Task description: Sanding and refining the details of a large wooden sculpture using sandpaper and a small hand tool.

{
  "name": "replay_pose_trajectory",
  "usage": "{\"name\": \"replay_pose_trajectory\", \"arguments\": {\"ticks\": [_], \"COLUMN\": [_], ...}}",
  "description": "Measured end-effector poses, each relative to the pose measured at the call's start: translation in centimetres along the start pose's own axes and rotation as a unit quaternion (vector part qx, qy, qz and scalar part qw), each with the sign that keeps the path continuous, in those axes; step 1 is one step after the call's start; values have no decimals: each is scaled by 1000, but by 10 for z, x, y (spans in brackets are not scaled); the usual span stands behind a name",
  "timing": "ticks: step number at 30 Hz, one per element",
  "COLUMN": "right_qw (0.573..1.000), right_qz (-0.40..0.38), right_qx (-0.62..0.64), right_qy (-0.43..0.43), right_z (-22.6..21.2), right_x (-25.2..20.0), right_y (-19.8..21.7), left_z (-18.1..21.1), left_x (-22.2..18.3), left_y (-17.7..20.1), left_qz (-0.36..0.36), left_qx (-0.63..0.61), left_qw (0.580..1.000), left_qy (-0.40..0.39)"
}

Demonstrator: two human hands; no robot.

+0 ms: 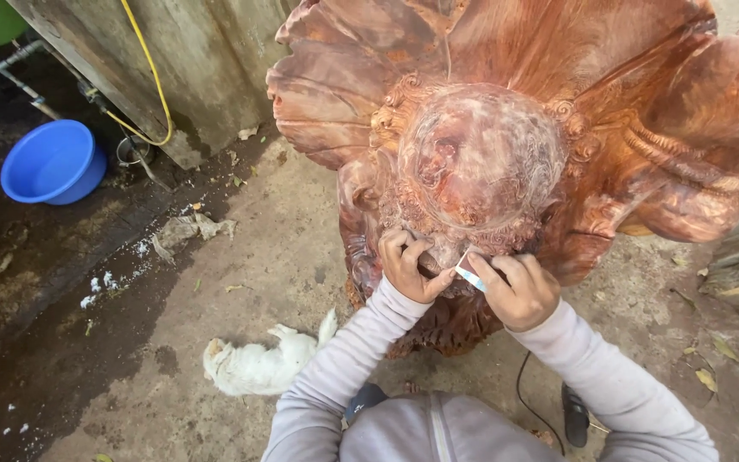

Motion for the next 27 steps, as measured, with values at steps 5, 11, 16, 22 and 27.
{"name": "replay_pose_trajectory", "arguments": {"ticks": [5,11,16,22,27], "right_qw": [999,998,997,992,976], "right_qz": [21,-17,17,-32,38], "right_qx": [2,-24,-12,21,85], "right_qy": [-32,-54,-77,-116,-198], "right_z": [-9,-8,-13,-7,-26], "right_x": [-17,-45,-48,-41,-13], "right_y": [-19,-6,-30,-8,-28], "left_z": [4,4,5,1,-3], "left_x": [5,5,6,8,1], "left_y": [2,2,5,4,5], "left_qz": [-3,-3,-7,-5,-11], "left_qx": [-7,-9,-17,-17,-18], "left_qw": [1000,1000,1000,1000,1000], "left_qy": [4,6,10,1,0]}}
Point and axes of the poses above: each hand's wrist, its own x-axis towards the middle knuckle, its own y-axis out of the back of the hand, z = x × y, the point moved 1 cm from there along x, towards the middle knuckle, and after that the axes turned 5 degrees about x, right-handed, at the moved point
